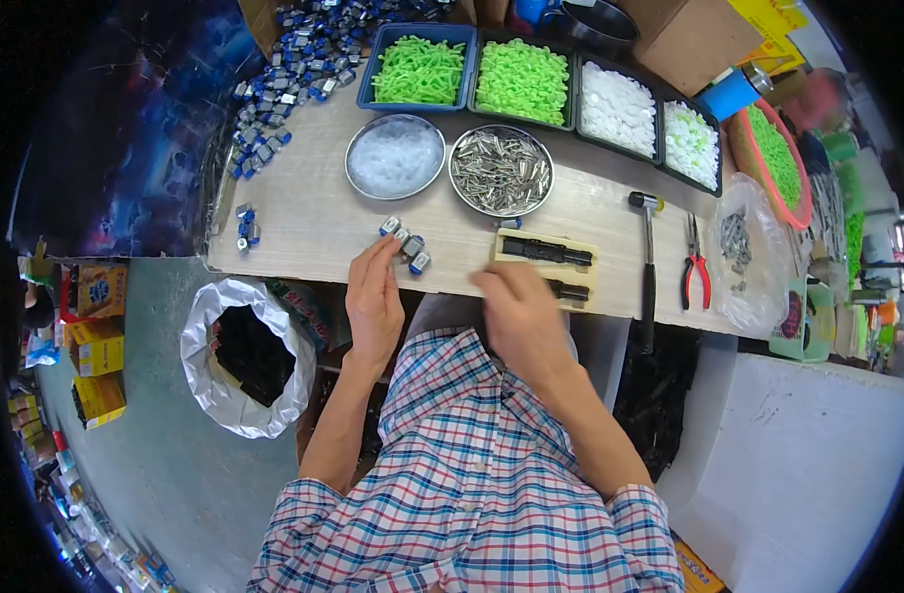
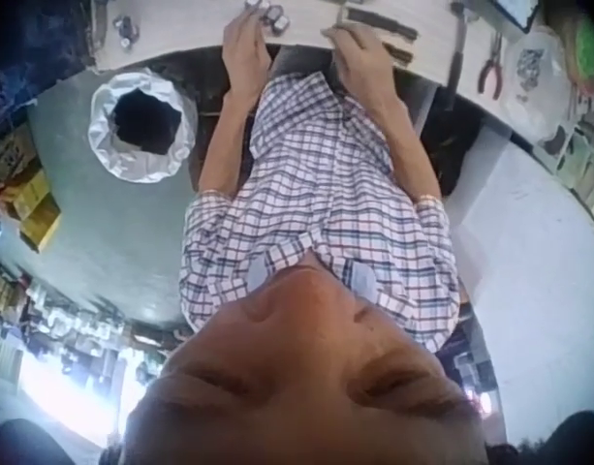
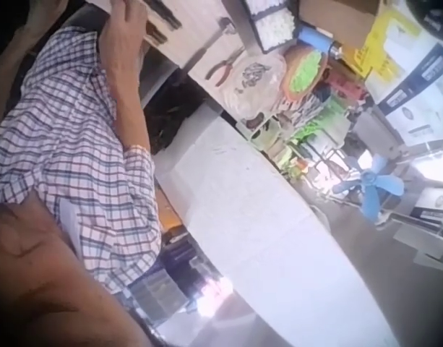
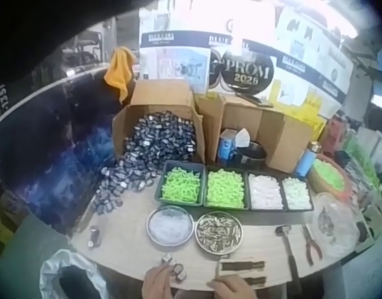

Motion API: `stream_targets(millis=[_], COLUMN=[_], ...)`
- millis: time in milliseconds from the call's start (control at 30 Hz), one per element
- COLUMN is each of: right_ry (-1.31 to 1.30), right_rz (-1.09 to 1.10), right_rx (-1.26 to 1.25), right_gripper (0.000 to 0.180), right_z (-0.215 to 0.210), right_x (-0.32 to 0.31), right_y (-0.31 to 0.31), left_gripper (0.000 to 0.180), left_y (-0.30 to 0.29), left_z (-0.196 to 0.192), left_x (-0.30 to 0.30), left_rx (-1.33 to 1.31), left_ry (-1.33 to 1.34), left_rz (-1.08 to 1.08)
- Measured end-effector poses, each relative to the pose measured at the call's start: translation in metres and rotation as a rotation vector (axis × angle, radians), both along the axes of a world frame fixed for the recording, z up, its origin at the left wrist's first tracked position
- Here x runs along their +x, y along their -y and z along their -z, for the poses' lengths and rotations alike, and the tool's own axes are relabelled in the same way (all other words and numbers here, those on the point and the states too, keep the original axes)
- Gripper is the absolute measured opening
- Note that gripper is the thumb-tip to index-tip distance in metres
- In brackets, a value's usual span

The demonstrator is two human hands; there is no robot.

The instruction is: Assembling small electronic components using a hammer and pliers at a workbench.

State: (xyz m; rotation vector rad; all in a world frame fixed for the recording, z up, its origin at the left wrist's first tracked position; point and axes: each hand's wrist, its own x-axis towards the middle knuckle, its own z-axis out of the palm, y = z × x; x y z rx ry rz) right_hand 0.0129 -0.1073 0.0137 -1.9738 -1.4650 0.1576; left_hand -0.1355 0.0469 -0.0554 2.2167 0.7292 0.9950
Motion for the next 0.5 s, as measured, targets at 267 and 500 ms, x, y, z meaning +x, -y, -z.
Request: stream_targets(millis=[267, 500], right_ry=[0.089, 0.203], right_rz=[-0.195, -0.072], right_rx=[-0.002, 0.028], right_gripper=[0.037, 0.024], right_z=[0.037, 0.048], right_x=[-0.021, -0.02], right_y=[-0.061, -0.064], left_gripper=[0.032, 0.024], left_y=[0.001, 0.003], left_z=[-0.007, -0.01], left_x=[0.006, 0.017], left_rx=[0.162, 0.113], left_ry=[-0.147, -0.122], left_rz=[-0.031, -0.073])
